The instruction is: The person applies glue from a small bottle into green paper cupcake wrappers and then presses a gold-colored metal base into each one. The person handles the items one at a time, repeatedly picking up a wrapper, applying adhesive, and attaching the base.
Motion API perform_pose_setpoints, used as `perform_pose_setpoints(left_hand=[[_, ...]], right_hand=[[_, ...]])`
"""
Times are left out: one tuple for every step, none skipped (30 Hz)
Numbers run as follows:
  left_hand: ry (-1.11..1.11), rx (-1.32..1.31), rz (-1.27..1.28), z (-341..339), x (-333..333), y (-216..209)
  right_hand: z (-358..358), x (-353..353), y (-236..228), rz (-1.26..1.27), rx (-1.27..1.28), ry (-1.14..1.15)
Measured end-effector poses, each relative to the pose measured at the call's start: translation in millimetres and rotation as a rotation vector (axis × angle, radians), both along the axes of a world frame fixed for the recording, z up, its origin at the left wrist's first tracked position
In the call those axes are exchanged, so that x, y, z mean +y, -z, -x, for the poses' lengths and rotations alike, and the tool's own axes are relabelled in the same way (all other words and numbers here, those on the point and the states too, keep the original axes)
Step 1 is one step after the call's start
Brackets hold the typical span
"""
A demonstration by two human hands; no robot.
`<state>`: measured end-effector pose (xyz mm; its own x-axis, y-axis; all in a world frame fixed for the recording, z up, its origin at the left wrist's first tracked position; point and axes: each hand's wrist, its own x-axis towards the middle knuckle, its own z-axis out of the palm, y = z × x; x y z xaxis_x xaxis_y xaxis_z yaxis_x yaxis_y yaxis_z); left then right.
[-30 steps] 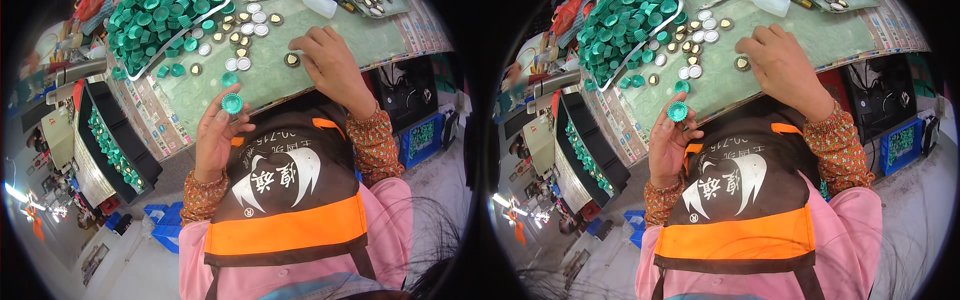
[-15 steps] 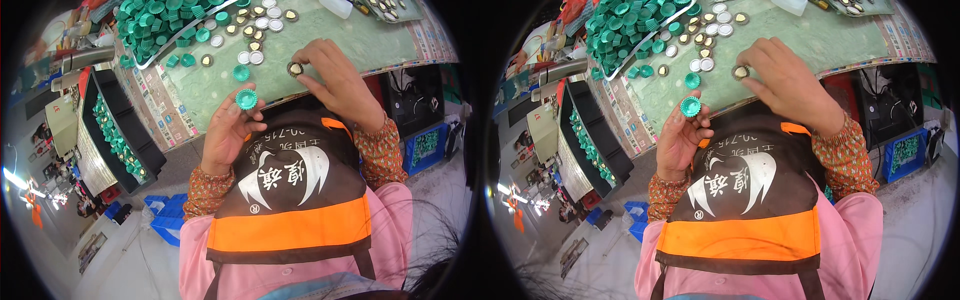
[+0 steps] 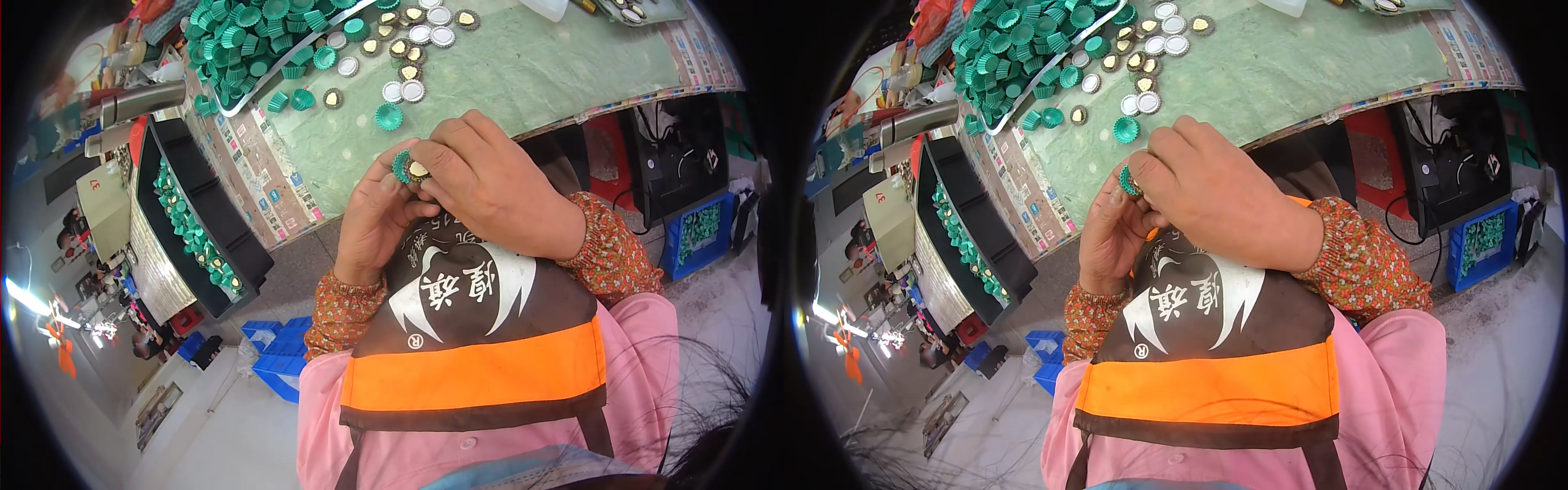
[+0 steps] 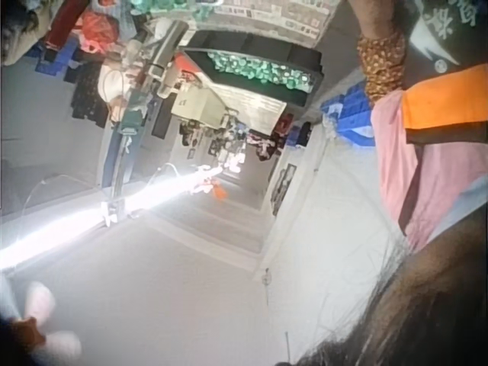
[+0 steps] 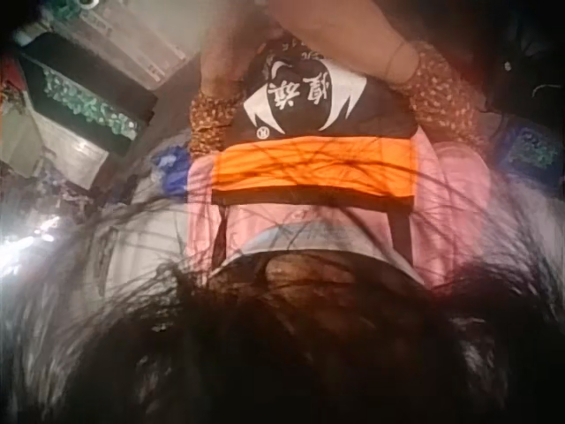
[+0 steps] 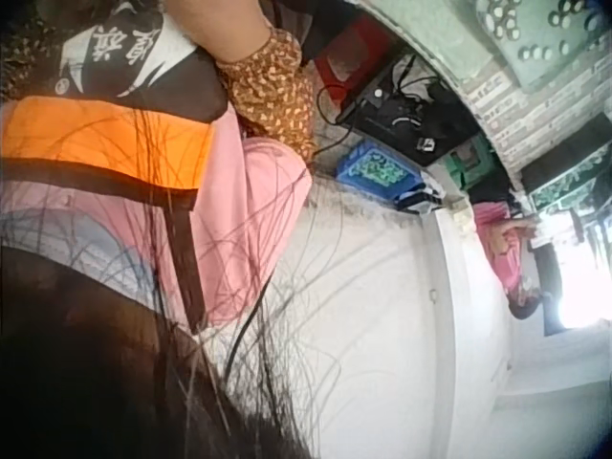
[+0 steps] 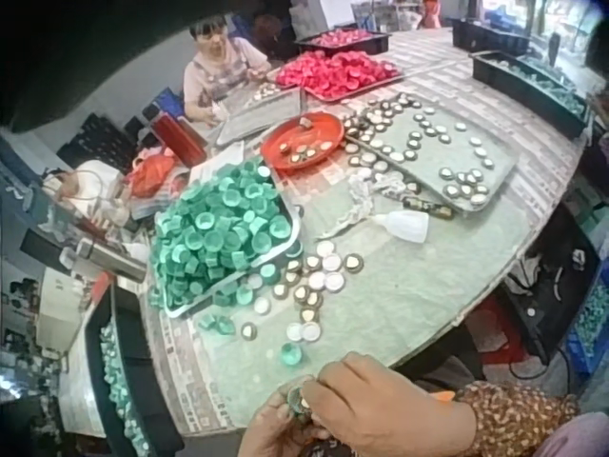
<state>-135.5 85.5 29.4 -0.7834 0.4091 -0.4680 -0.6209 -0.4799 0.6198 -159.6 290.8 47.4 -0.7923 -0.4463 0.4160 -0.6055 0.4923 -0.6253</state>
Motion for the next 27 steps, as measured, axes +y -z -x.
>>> perform_pose_setpoints(left_hand=[[0.005,0.0,0.005,-0.3,0.3,-0.2],[0.008,0.005,0.016,-0.8,1.0,-0.6],[0.011,0.011,0.029,-1.4,2.0,-1.0],[0.015,0.017,0.042,-1.9,2.8,-1.3],[0.017,0.019,0.052,-2.4,3.4,-1.5],[0.02,0.022,0.064,-2.7,3.9,-1.5],[0.022,0.025,0.075,-2.7,4.2,-1.4],[0.022,0.025,0.071,-2.7,4.2,-0.8],[0.021,0.025,0.067,-2.9,4.1,-0.3],[0.019,0.025,0.063,-3.0,4.1,0.0],[0.019,0.026,0.065,-2.9,4.4,-0.1],[0.02,0.028,0.067,-2.7,4.8,-0.1],[0.021,0.029,0.069,-2.5,5.1,-0.1],[0.022,0.029,0.068,-2.3,5.3,0.1],[0.022,0.029,0.068,-2.3,5.3,0.3],[0.022,0.028,0.068,-2.4,5.4,0.5],[0.024,0.023,0.07,-2.7,5.1,1.4],[0.025,0.019,0.072,-3.2,4.7,2.4],[0.026,0.014,0.074,-3.5,4.5,2.9],[0.027,0.012,0.07,-3.5,4.7,2.6],[0.028,0.01,0.065,-3.4,5.2,2.2],[0.029,0.009,0.061,-3.5,5.6,1.8],[0.028,0.005,0.063,-3.6,5.9,1.5],[0.026,0.001,0.066,-3.8,6.4,1.3],[0.024,-0.003,0.068,-4.2,6.7,1.3],[0.022,-0.004,0.068,-4.6,7.1,1.6],[0.02,-0.005,0.069,-5.1,7.4,1.8]], right_hand=[[0.1,-0.3,-0.6,-0.006,-0.003,-0.004],[0.1,-0.4,-1.2,-0.012,-0.006,-0.008],[-0.4,-0.6,-1.3,-0.011,-0.008,-0.006],[-1.0,-0.7,-1.5,-0.011,-0.01,-0.005],[-1.5,-0.8,-1.7,-0.01,-0.011,-0.003],[-1.8,-0.6,-1.5,-0.006,-0.014,-0.004],[-2.1,-0.5,-1.2,-0.002,-0.017,-0.005],[-2.3,-0.3,-1.0,0.002,-0.02,-0.006],[-2.5,-0.4,-1.0,0.001,-0.024,-0.006],[-2.8,-0.6,-0.8,-0.001,-0.027,-0.006],[-3.0,-0.7,-0.6,-0.003,-0.031,-0.006],[-3.1,-0.5,-0.1,0.0,-0.028,-0.005],[-3.3,-0.1,0.4,0.002,-0.024,-0.003],[-3.4,0.5,0.8,0.005,-0.021,-0.002],[-3.5,1.6,0.2,0.002,-0.036,-0.018],[-3.5,3.4,-1.2,-0.001,-0.051,-0.034],[-3.5,4.8,-1.8,-0.004,-0.066,-0.05],[-3.7,5.8,-1.6,-0.007,-0.071,-0.052],[-3.8,6.7,-1.4,-0.009,-0.076,-0.055],[-3.9,7.1,-1.2,-0.011,-0.082,-0.057],[-4.2,7.2,-1.1,-0.01,-0.082,-0.056],[-4.6,7.2,-1.1,-0.01,-0.083,-0.056],[-5.0,7.2,-0.9,-0.01,-0.084,-0.055],[-5.3,7.0,0.0,-0.014,-0.079,-0.051],[-5.7,6.7,1.2,-0.019,-0.074,-0.047],[-6.0,6.4,1.8,-0.023,-0.069,-0.043],[-6.3,6.3,1.7,-0.028,-0.062,-0.04]])
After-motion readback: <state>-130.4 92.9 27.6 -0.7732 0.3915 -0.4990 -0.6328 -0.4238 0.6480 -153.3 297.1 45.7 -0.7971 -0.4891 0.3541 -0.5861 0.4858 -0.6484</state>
